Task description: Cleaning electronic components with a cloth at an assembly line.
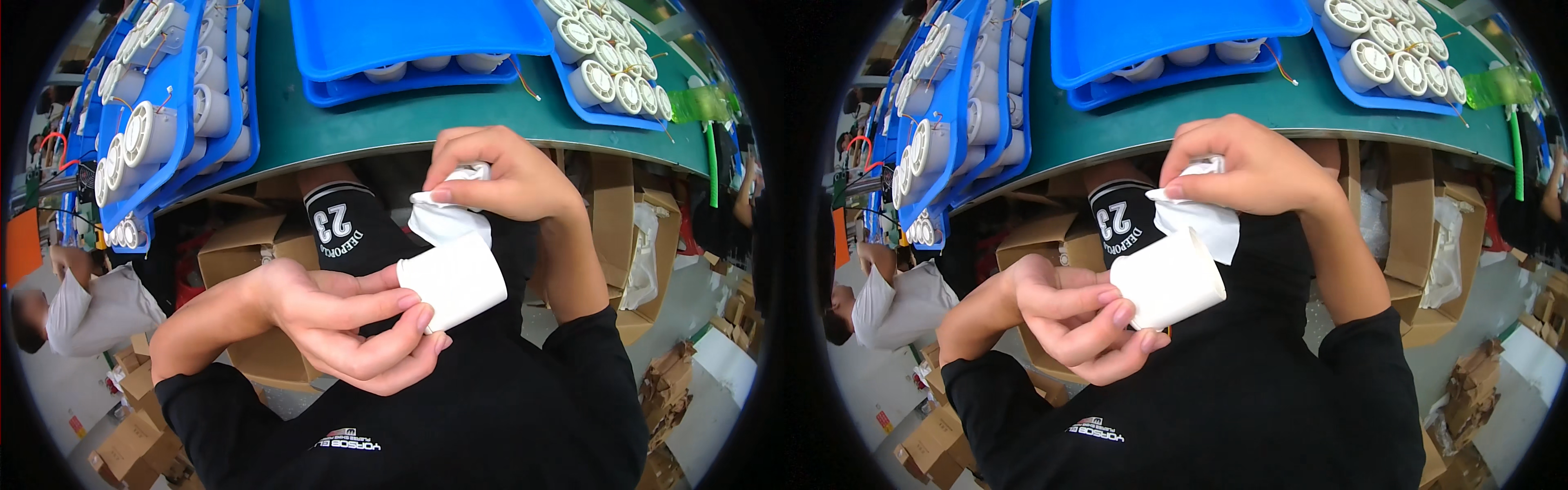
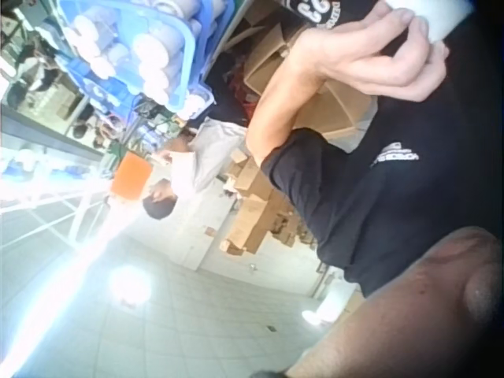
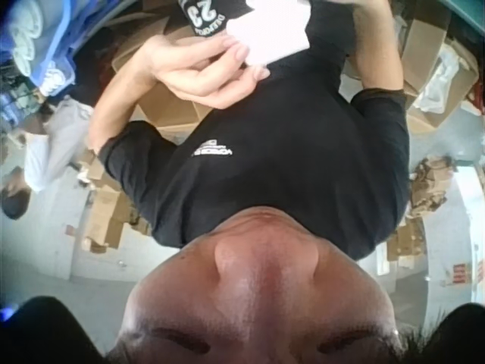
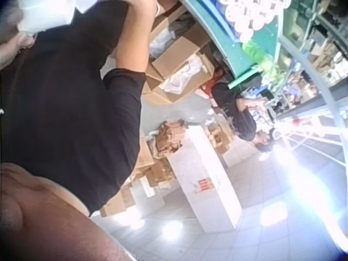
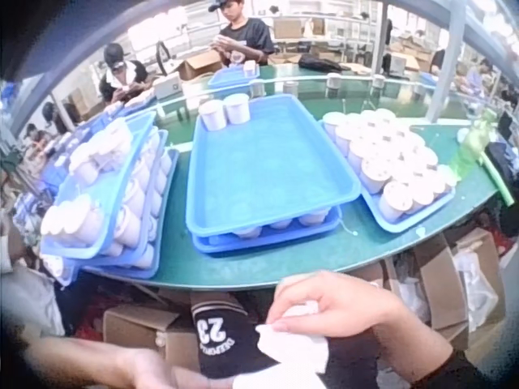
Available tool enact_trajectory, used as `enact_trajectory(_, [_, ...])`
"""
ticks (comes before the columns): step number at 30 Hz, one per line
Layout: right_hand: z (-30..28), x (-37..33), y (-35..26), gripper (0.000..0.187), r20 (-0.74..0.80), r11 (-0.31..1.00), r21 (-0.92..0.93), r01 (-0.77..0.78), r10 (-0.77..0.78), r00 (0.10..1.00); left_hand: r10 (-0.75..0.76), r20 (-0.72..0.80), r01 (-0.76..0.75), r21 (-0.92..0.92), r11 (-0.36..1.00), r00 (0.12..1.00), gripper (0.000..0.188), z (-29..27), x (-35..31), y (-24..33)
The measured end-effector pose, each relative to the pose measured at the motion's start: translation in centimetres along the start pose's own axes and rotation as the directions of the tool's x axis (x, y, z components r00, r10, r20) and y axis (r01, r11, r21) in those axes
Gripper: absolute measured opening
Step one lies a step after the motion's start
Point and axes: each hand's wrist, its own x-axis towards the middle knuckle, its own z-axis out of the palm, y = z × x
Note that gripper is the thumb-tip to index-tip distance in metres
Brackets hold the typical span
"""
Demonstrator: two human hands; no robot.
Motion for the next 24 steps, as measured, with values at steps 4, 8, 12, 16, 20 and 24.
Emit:
enact_trajectory(4, [-0.3,-1.5,0.8,0.008,-0.080,0.985,0.155,-0.070,0.083,0.993,0.019,0.047,-0.019,-0.009,1.000,0.999,0.019,-0.3,-0.3,-0.5])
enact_trajectory(8, [-0.3,-2.3,1.6,0.009,-0.150,0.967,0.254,-0.021,0.061,0.987,0.054,0.038,-0.055,0.027,0.998,0.998,0.020,0.1,0.1,-1.3])
enact_trajectory(12, [-0.1,-3.6,2.0,0.007,-0.224,0.934,0.354,0.045,0.038,0.974,-0.473,-0.044,0.461,-0.166,0.872,0.880,0.028,0.3,0.6,-2.0])
enact_trajectory(16, [0.1,-4.8,2.4,0.005,-0.281,0.927,0.362,0.100,0.007,0.960,-0.998,-0.054,0.671,-0.742,0.014,-0.039,0.049,2.9,3.5,-3.9])
enact_trajectory(20, [0.5,-6.2,2.7,0.007,-0.245,0.886,0.451,0.109,0.006,0.969,-0.908,0.317,0.098,-0.930,-0.354,-0.273,0.044,5.0,4.1,-8.2])
enact_trajectory(24, [1.1,-7.5,4.0,0.007,-0.208,0.865,0.484,0.129,-0.029,0.978,-0.956,0.220,0.656,-0.695,-0.294,-0.195,0.045,7.6,2.9,-16.2])
